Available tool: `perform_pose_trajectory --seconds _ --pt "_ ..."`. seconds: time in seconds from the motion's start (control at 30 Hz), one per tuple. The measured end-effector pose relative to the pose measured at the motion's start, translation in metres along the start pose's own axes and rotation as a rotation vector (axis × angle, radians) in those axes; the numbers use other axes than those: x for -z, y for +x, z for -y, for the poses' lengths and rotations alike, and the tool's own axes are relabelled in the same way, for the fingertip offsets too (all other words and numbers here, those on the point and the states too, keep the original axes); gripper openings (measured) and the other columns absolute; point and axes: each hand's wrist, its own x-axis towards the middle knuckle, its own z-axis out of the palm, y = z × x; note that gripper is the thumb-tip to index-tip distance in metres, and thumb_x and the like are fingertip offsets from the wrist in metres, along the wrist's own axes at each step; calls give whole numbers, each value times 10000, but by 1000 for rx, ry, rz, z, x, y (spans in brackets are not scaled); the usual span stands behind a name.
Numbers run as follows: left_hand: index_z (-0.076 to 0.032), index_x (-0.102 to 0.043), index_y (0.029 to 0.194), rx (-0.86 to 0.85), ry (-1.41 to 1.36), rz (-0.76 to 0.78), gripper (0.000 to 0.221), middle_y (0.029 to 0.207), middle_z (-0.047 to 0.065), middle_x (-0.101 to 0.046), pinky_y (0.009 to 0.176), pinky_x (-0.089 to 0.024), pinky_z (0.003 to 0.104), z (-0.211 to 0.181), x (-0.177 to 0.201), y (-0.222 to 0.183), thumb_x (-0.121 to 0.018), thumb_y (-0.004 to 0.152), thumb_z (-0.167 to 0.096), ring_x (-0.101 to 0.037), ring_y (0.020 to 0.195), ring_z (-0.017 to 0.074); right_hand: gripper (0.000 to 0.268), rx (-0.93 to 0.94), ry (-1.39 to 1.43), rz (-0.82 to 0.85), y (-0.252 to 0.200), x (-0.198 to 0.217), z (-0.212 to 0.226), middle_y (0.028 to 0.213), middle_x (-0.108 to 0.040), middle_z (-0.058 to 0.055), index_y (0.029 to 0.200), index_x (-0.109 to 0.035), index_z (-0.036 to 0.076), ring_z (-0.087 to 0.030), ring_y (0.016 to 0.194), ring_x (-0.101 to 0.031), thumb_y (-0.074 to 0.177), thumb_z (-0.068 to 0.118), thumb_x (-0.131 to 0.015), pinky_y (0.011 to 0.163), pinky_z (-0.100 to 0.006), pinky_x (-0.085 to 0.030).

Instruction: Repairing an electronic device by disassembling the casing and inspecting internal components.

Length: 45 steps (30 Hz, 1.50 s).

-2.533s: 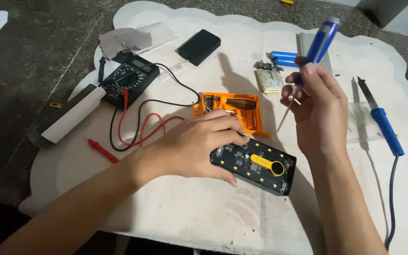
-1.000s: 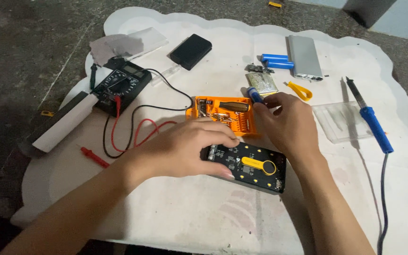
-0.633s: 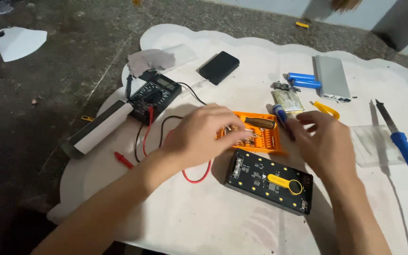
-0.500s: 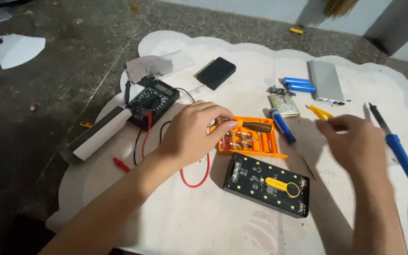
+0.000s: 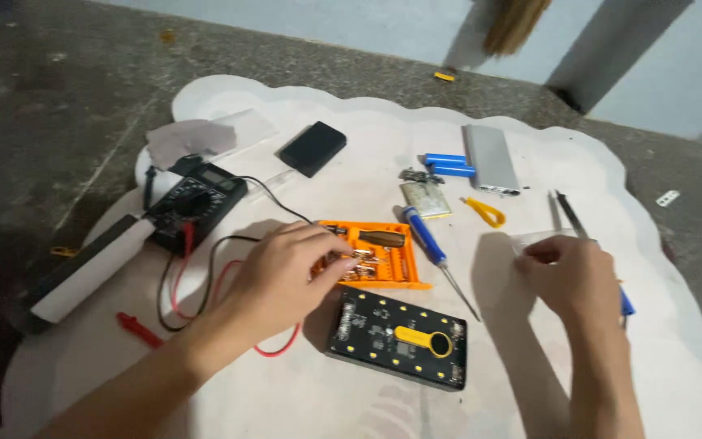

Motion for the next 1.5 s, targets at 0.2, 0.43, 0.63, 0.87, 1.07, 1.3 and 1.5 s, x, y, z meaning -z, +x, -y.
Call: perform_pose_trajectory --seconds 0.2,0.43,0.63,0.87,1.07,1.3,1.5 --pt "-142 -738 948 -2 -34 -9 94 919 16 -768 763 -504 388 -6 2 2 -699 926 -224 -685 832 257 243 19 203 -71 -11 11 8 867 -802 -74 977 -857 149 -212 794 -707 801 247 -721 714 -373 -525" --pt "-115 -724 942 -13 -58 -44 92 914 -3 -777 701 -488 354 -11 8 3 -706 941 -205 -634 718 206 143 -130 555 -143 -44 38 36 646 -624 -31 899 -815 120 -120 560 -402 846 193 -703 473 -304 -290" --pt "-106 -728 968 2 -39 -35 119 938 31 -781 744 -499 376 -8 8 6 -697 935 -215 -674 798 240 185 37 480 -249 -29 27 17 657 -635 -16 960 -831 129 -86 621 -442 901 262 -717 567 -309 -356" --pt "-94 -736 968 -13 -58 -46 112 929 30 -783 745 -502 360 -10 9 4 -708 936 -198 -683 798 233 270 254 172 -110 -12 -10 17 951 -776 -43 1054 -823 144 -221 886 -670 837 218 -680 782 -384 -498" --pt "-79 -737 977 -16 -96 -38 112 964 54 -781 796 -504 361 -13 11 5 -687 942 -173 -697 864 237 488 424 50 -233 1 -43 19 1393 -600 -159 1331 -682 178 -421 1293 -458 844 190 -641 973 -619 -355" --pt "-99 -708 1218 -77 -282 280 469 1236 73 -743 1012 -483 372 -41 26 3 -738 874 -417 -664 1157 231 294 534 44 -246 3 -43 24 1285 -729 -57 1184 -799 165 -334 1185 -618 959 198 -612 1001 -599 -326" --pt "-174 -486 1500 -40 -256 593 945 1540 46 -508 1158 -299 433 -39 31 -2 -881 699 -484 -411 1455 262 279 593 100 -304 15 -53 11 1029 -765 -28 1175 -787 154 -339 1055 -625 906 204 -729 965 -516 -366"
